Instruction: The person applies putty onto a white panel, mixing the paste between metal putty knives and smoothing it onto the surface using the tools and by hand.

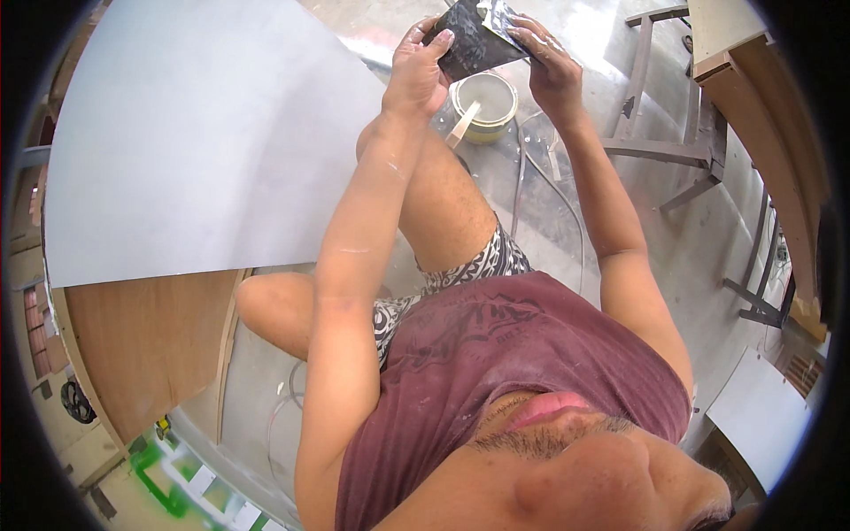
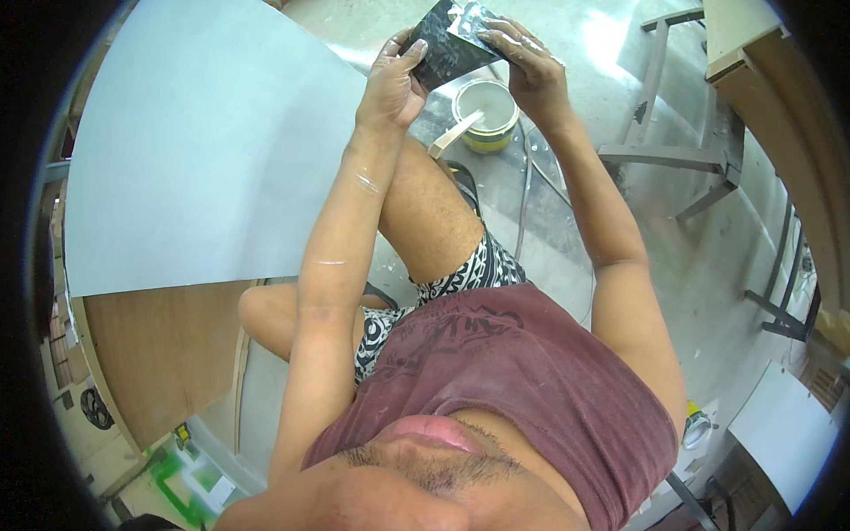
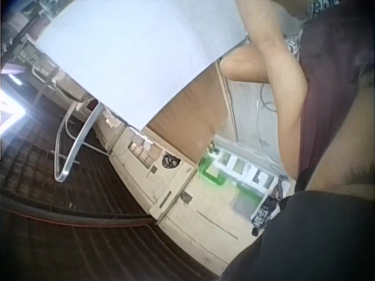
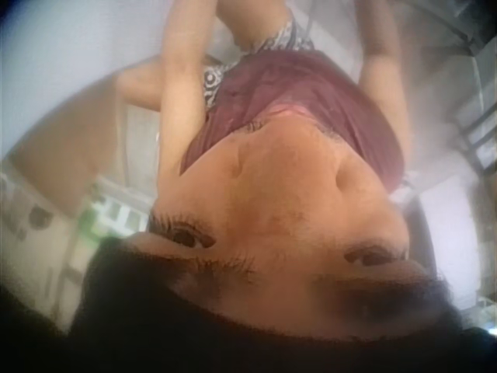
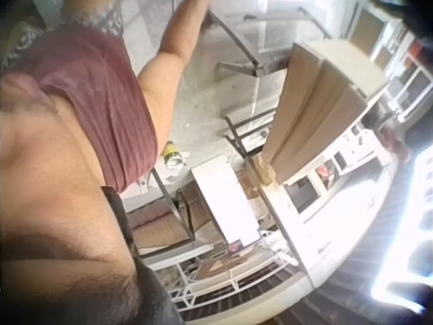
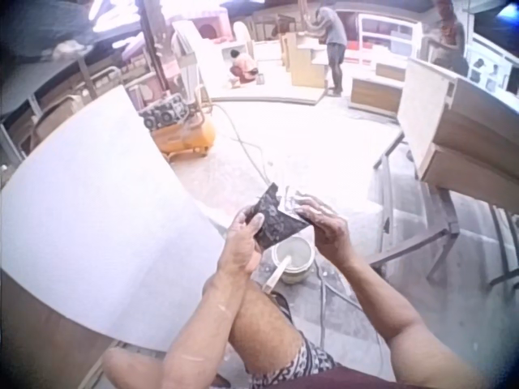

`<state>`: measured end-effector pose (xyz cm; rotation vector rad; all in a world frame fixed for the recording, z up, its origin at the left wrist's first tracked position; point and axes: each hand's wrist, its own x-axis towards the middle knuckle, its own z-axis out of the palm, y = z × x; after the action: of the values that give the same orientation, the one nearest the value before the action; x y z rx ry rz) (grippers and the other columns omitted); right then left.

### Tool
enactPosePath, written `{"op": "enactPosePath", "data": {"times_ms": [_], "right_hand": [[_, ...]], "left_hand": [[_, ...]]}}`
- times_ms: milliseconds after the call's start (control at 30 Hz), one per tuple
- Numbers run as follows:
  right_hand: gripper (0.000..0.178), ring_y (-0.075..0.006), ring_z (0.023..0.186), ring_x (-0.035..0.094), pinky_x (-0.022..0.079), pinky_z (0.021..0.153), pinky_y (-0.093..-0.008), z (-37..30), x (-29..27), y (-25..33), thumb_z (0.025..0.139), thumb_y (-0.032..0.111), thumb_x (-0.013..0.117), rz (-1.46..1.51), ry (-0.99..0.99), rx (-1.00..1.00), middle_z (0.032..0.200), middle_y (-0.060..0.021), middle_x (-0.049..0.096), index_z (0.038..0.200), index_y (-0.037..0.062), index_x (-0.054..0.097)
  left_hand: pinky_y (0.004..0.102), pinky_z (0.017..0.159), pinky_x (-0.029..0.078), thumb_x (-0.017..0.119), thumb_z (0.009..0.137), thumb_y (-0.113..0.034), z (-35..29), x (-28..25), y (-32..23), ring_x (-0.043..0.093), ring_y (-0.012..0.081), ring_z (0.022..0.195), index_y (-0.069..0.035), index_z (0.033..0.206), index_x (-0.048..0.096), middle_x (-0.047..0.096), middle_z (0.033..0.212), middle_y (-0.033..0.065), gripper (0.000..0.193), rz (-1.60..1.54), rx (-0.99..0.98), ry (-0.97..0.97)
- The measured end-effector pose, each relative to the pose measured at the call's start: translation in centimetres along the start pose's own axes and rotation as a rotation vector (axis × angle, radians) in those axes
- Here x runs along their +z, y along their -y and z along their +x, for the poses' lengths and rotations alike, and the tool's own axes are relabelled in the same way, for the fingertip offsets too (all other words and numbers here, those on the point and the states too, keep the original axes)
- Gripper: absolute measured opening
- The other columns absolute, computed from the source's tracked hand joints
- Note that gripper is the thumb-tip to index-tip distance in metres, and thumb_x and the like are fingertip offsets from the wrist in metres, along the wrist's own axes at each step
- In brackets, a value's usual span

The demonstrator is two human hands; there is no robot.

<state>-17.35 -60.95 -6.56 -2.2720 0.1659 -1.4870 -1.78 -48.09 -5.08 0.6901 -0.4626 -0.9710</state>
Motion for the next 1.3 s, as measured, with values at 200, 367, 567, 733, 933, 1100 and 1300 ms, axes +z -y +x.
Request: {"op": "enactPosePath", "data": {"times_ms": [200, 367, 567, 733, 933, 1100, 1300], "right_hand": [[0.043, -0.0266, 0.116, 0.065, 0.054, 0.096, -0.0369, -0.5, -0.5, -2.0, 0.087, -0.014, 0.053, -0.212, 0.008, -0.070, 0.121, -0.0106, 0.069, 0.118, 0.0101, 0.070], [0.038, -0.0202, 0.102, 0.068, 0.058, 0.091, -0.0380, -1.2, 1.0, 0.0, 0.095, -0.003, 0.057, 0.751, -0.280, 0.748, 0.113, -0.0129, 0.069, 0.133, -0.0040, 0.056], [0.033, -0.0167, 0.090, 0.069, 0.059, 0.086, -0.0361, 0.9, -0.2, 3.0, 0.094, 0.001, 0.061, 1.067, -0.285, 0.732, 0.105, -0.0067, 0.070, 0.128, 0.0006, 0.060], [0.040, -0.0124, 0.087, 0.064, 0.055, 0.079, -0.0297, 0.4, -1.7, 2.3, 0.091, 0.014, 0.068, 0.502, 0.249, 0.750, 0.102, -0.0060, 0.070, 0.129, -0.0001, 0.063], [0.040, -0.0128, 0.076, 0.063, 0.054, 0.068, -0.0286, -0.2, -3.2, 3.8, 0.095, 0.016, 0.063, 0.521, 0.259, 0.887, 0.097, -0.0067, 0.069, 0.132, 0.0002, 0.058], [0.035, -0.0137, 0.063, 0.062, 0.055, 0.056, -0.0280, -3.8, -5.4, 3.4, 0.093, 0.017, 0.068, 0.524, -0.140, 0.986, 0.085, -0.0065, 0.067, 0.120, -0.0028, 0.062], [0.037, -0.0149, 0.083, 0.069, 0.059, 0.063, -0.0326, -7.8, -7.5, 3.2, 0.088, 0.024, 0.075, 0.745, -0.360, 1.190, 0.103, -0.0039, 0.069, 0.120, 0.0097, 0.062]], "left_hand": [[0.0435, 0.090, 0.060, 0.056, 0.096, 0.002, -0.8, 0.9, -0.1, 0.067, 0.0234, 0.100, 0.001, 0.127, 0.046, 0.063, 0.114, 0.0154, 0.032, -0.065, 0.020, 0.014], [0.0435, 0.091, 0.060, 0.057, 0.096, 0.001, -0.6, -0.4, -0.5, 0.068, 0.0245, 0.100, -0.003, 0.126, 0.047, 0.064, 0.114, 0.0132, 0.032, -0.054, 0.067, -0.083], [0.0437, 0.090, 0.060, 0.060, 0.094, 0.000, 0.1, 0.7, 0.3, 0.067, 0.0260, 0.098, 0.000, 0.125, 0.050, 0.063, 0.115, 0.0154, 0.032, 0.004, 0.075, -0.107], [0.0349, 0.086, 0.054, 0.064, 0.091, -0.006, 1.2, -2.6, 1.0, 0.063, 0.0211, 0.097, 0.003, 0.125, 0.056, 0.064, 0.112, 0.0139, 0.036, 0.363, 0.134, -0.071], [0.0396, 0.091, 0.055, 0.058, 0.096, -0.004, -0.1, -1.4, 0.1, 0.064, 0.0249, 0.102, 0.002, 0.125, 0.052, 0.062, 0.116, 0.0154, 0.030, 0.203, 0.107, -0.090], [0.0386, 0.095, 0.052, 0.057, 0.093, -0.003, 1.8, -3.9, -1.3, 0.063, 0.0254, 0.102, 0.002, 0.123, 0.053, 0.062, 0.115, 0.0145, 0.031, 0.009, 0.120, -0.232], [0.0399, 0.094, 0.054, 0.058, 0.088, 0.000, -0.7, -8.6, -8.1, 0.065, 0.0275, 0.102, 0.004, 0.125, 0.053, 0.062, 0.115, 0.0153, 0.037, 0.103, 0.200, -0.296]]}}
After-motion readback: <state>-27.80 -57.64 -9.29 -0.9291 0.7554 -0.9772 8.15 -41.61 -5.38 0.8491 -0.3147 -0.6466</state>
